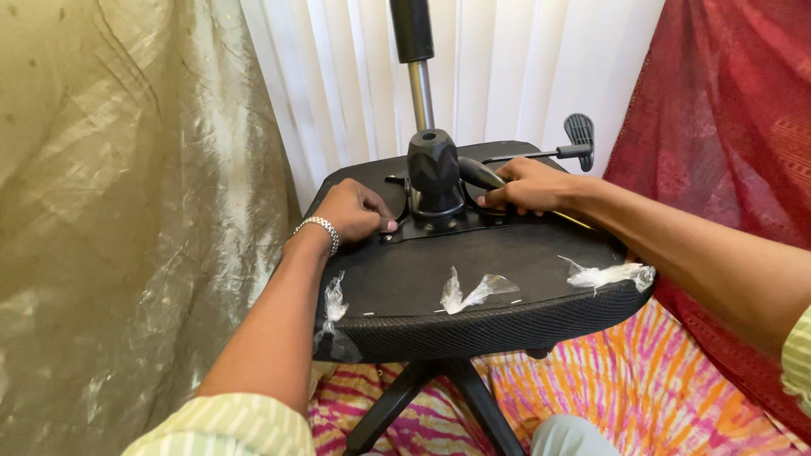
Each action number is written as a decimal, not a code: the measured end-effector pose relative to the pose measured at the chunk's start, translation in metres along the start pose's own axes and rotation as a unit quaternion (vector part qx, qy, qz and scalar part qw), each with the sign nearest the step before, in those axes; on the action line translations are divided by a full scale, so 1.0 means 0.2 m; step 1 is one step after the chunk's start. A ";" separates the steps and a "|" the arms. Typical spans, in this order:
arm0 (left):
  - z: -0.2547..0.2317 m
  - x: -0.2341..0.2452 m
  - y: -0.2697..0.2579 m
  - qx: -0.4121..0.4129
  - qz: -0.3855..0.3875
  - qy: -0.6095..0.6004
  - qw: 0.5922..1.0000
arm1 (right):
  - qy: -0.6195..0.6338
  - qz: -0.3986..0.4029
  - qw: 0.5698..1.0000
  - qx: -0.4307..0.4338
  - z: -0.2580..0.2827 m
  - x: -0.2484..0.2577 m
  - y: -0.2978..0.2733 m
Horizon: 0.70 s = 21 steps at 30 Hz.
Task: The person uses a screwdriver to tighten screws on the underside of an office chair seat, securing the central gas-lift mechanism to the seat plate. The person then lifts the chair and places it upright on the floor.
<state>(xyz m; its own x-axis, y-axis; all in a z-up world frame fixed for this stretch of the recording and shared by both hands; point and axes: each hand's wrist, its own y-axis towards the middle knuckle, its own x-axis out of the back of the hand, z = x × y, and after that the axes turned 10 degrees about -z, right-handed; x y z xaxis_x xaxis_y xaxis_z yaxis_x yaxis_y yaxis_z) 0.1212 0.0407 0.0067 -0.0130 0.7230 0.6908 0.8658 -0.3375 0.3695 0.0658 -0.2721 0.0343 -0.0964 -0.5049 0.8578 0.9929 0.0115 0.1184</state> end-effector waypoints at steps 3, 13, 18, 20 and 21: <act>-0.06 0.05 0.00 0.006 -0.001 0.055 0.998 | -0.007 -0.007 1.000 0.000 0.05 -0.01 -0.04; -0.15 -0.07 -0.13 0.050 -0.162 0.155 0.973 | 0.023 -0.074 0.997 -0.007 0.08 -0.09 -0.13; -0.17 -0.07 -0.16 0.039 -0.166 0.179 0.969 | -0.020 -0.096 0.995 -0.004 0.08 -0.09 -0.12; -0.20 -0.08 -0.17 0.030 -0.205 0.146 0.967 | -0.026 -0.097 0.995 -0.011 0.09 -0.09 -0.11; -0.21 -0.08 -0.18 0.026 -0.224 0.131 0.965 | -0.028 -0.098 0.995 -0.014 0.09 -0.09 -0.11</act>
<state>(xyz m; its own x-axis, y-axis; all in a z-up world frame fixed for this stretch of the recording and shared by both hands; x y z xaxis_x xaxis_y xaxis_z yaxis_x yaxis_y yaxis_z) 0.0680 0.0153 0.0082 -0.5117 0.6105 0.6045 0.7677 0.0090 0.6407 0.0436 -0.2483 0.0250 -0.2903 -0.4466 0.8463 0.9564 -0.1069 0.2717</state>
